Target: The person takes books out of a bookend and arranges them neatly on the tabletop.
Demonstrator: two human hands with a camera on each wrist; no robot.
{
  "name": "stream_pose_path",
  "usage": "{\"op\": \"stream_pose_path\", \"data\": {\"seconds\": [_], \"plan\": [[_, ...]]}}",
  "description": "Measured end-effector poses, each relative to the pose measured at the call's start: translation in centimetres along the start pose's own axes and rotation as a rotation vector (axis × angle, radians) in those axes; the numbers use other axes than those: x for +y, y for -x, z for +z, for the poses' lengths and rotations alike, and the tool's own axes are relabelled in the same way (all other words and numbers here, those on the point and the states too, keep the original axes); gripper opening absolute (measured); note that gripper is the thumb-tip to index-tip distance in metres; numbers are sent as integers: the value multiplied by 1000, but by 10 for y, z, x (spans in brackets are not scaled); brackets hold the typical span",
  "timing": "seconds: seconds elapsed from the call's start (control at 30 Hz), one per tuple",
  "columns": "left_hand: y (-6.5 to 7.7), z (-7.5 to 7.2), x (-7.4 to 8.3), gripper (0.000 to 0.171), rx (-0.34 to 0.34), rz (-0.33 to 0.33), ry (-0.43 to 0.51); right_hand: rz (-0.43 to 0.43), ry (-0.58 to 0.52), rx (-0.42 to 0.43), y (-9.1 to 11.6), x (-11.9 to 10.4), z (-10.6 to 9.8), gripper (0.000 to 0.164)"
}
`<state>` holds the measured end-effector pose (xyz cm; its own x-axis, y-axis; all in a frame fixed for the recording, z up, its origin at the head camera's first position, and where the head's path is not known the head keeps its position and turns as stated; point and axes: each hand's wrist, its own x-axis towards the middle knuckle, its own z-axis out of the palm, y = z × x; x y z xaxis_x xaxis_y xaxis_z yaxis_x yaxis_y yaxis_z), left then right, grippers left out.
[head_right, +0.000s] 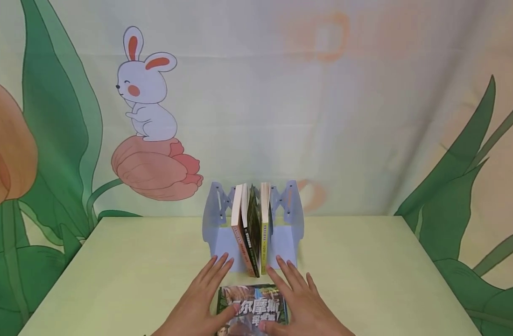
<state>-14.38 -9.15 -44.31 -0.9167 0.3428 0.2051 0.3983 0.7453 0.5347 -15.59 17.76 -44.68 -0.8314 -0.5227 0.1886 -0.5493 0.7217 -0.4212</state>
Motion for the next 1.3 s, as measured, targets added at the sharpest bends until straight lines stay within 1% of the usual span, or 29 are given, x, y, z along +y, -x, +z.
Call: {"op": "stream_pose_path", "data": {"seconds": [0.1,0.23,0.37,0.6,0.73,0.9,1.03,1.13,1.3], "plan": [[-6,-2,3,81,39,7,1,-18,7,32,1,0,-1,96],[-12,-6,7,80,84,-4,35,-19,-2,57,1,-2,-2,94],[-13,-8,9,82,120,-13,57,-16,-9,75,1,-3,-3,93],[-17,-9,12,82,219,-9,66,-28,-45,131,0,-7,-4,92],[-20,-9,14,81,238,-28,88,-33,-56,143,1,-9,-5,91],[-27,-10,16,79,255,-57,146,-32,-69,156,0,-11,-6,89],[-33,-10,18,78,280,-90,183,-37,-61,160,0,-11,-6,88],[-39,-9,20,76,284,-119,218,-32,-64,155,1,-11,-5,87],[-49,-7,20,73,299,-124,273,-24,-79,153,0,-13,-5,85]]}}
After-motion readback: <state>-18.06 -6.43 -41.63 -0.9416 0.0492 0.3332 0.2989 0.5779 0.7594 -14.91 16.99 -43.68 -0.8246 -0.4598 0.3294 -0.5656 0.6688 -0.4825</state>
